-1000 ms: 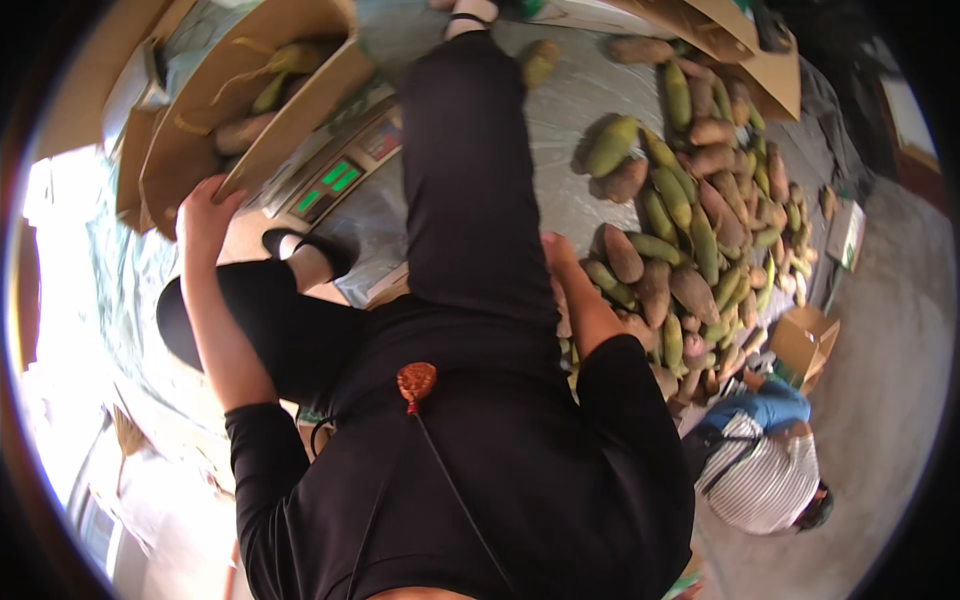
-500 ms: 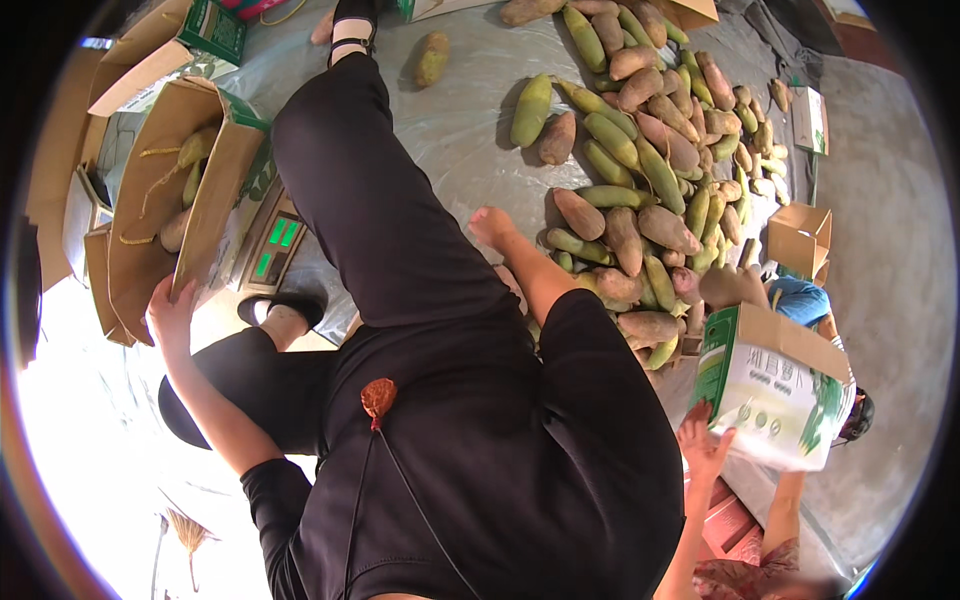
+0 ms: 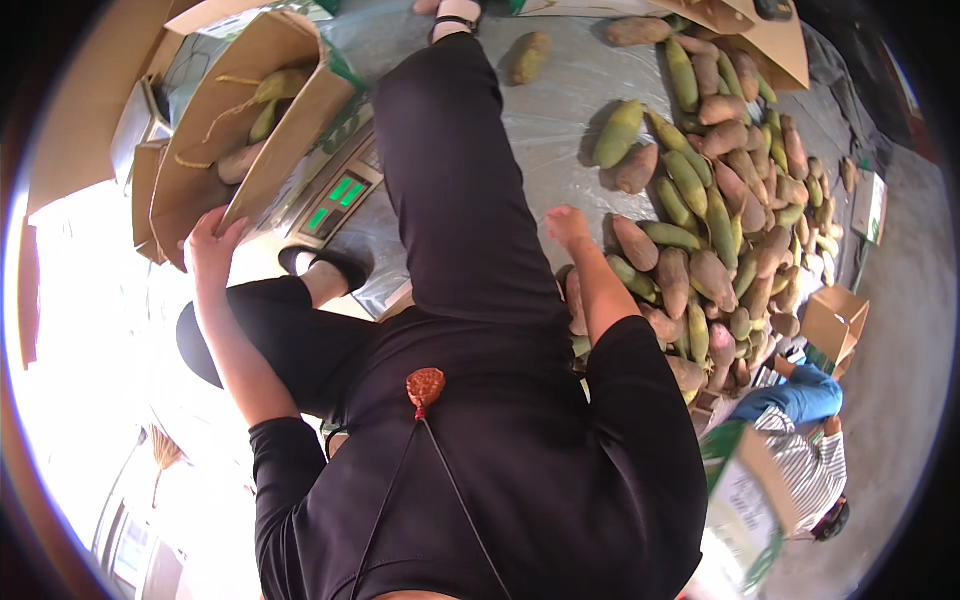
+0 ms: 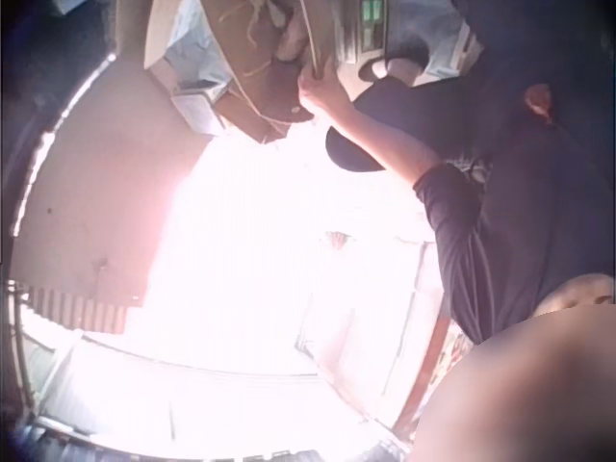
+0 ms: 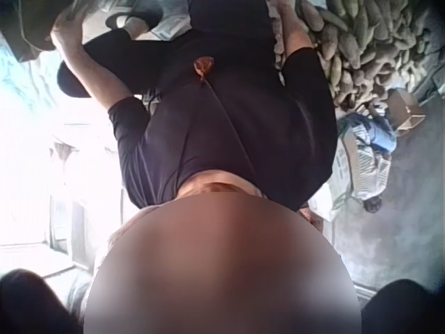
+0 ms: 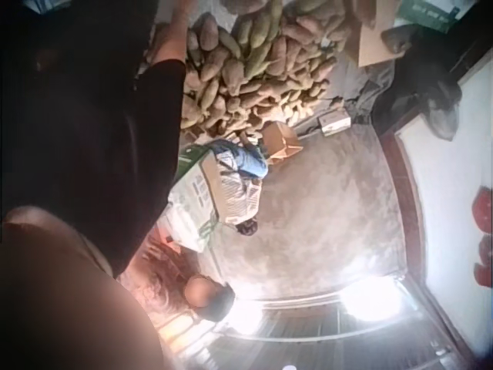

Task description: The recorder sorts mangoes from a pile on the floor and places them into boxes on a scale for weighing.

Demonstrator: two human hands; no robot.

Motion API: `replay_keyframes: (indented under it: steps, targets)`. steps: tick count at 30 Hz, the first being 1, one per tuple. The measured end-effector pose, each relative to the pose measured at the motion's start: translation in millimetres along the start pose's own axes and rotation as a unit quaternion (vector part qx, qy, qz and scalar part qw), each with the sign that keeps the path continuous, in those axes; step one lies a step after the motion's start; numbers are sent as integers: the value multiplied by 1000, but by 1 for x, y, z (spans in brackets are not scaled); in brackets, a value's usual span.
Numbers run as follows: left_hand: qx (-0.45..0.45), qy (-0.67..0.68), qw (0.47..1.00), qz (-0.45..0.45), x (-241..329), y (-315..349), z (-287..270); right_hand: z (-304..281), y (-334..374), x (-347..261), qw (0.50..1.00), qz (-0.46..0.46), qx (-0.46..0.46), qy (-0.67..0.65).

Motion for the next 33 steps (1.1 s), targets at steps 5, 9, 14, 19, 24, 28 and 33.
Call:
replay_keyframes:
  steps: [5, 9, 14, 19, 24, 28, 33]
  targets:
    - [-6, 1, 999, -34, -12, 5, -4, -1, -4, -7, 998, 61, 13, -17]
    - [1, 12, 1000, -8, -4, 0, -2, -28, -11, -15, 997, 48, 54, -32]
    - [4, 2, 1000, -3, -10, 0, -4, -51, -29, -19, 993, 58, 100, -29]
    - [-9, 13, 1000, 13, 1, -9, 11, -126, -43, -33, 956, -99, 273, 44]
    - [9, -41, 999, 17, -8, -2, 2, -152, -22, -56, 913, 31, 394, 100]
    - [-1, -77, 996, 44, 3, -5, 7, -184, -40, -34, 903, 71, 414, 91]
    - [-1, -111, 992, 64, 10, -9, 13, -198, -74, 11, 911, 104, 397, -50]
Point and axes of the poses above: each hand's wrist, its own y-axis away from the middle knuckle, its own z-axis out of the palm, x = y × z, the point moved 10 cm from there along -y, towards the middle knuckle, and after that the axes turned 9 degrees about -y, right-handed, at the moved point
